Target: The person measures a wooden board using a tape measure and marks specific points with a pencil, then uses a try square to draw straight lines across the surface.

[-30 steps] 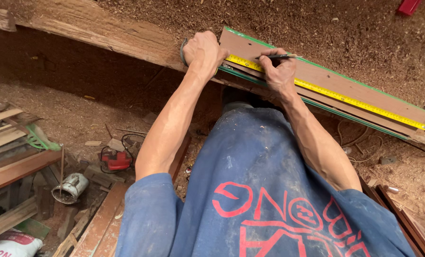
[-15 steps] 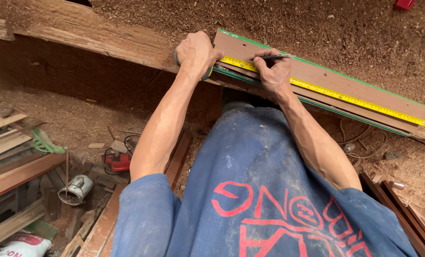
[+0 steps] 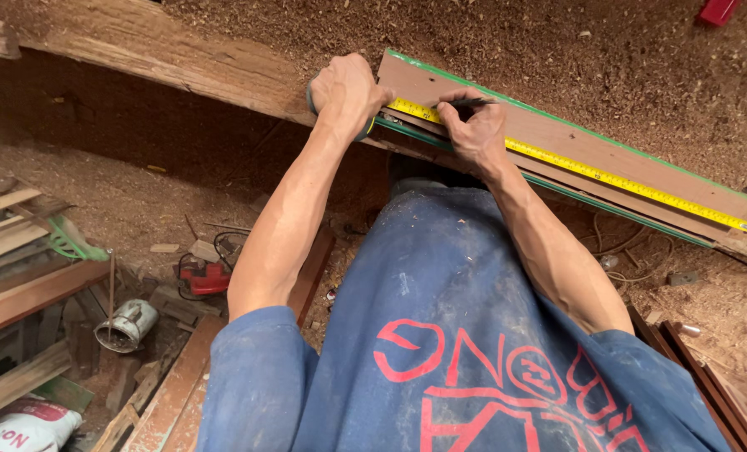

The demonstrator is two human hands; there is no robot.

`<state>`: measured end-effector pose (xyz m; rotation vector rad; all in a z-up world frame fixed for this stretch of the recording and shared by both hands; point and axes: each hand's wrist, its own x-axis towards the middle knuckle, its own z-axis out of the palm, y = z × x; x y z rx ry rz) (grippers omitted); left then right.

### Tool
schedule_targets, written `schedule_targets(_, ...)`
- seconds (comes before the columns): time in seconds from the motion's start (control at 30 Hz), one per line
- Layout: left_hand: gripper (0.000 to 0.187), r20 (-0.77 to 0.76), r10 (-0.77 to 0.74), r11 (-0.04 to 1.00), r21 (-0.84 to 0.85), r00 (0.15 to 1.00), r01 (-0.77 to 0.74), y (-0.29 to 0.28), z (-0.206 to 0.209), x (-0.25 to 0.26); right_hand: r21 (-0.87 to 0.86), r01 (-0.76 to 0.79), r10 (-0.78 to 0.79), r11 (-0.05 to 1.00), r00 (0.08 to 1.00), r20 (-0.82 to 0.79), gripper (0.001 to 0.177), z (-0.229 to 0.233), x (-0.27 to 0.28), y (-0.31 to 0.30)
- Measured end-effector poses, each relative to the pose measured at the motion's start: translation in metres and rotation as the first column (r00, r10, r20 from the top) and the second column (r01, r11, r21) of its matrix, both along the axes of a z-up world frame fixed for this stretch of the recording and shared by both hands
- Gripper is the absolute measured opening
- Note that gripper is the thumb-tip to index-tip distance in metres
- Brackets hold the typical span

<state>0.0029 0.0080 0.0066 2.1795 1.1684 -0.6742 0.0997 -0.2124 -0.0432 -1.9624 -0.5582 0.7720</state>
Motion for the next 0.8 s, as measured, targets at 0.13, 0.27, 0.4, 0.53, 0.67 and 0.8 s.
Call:
schedule_targets(0.13,0.051,0.029,-0.010,1.000,0.017,1.000,0.009,-0.001,-0.001,-0.001,0.000,-0.021,0.021,1.000,1.000,0.002,0.014,-0.002,0.001,0.000)
schedule_targets(0.27,0.050,0.024,-0.009,1.000,0.007,1.000,0.009,-0.001,0.000,0.000,-0.018,-0.001,0.000,1.000,1.000,-0.019,0.015,-0.005,0.001,0.001)
schedule_targets(0.4,0.049,-0.013,-0.012,1.000,-0.012,1.000,0.012,-0.001,-0.002,-0.001,0.007,0.035,-0.035,0.999,0.999,-0.024,0.015,-0.005,-0.002,0.001)
schedule_targets(0.53,0.049,0.054,-0.012,1.000,0.023,0.998,0.011,-0.001,-0.003,-0.002,-0.023,-0.011,0.011,1.000,0.999,-0.036,0.015,-0.004,0.004,0.001)
schedule_targets(0.67,0.047,0.070,-0.002,1.000,0.017,0.998,0.001,-0.001,-0.002,-0.002,-0.018,0.014,-0.015,1.000,0.997,-0.076,0.015,-0.002,0.005,0.004)
schedule_targets(0.8,0.047,0.058,-0.004,1.000,0.000,0.998,0.004,0.000,-0.003,-0.001,0.015,0.001,0.001,1.000,0.995,-0.102,0.016,-0.003,0.003,0.019)
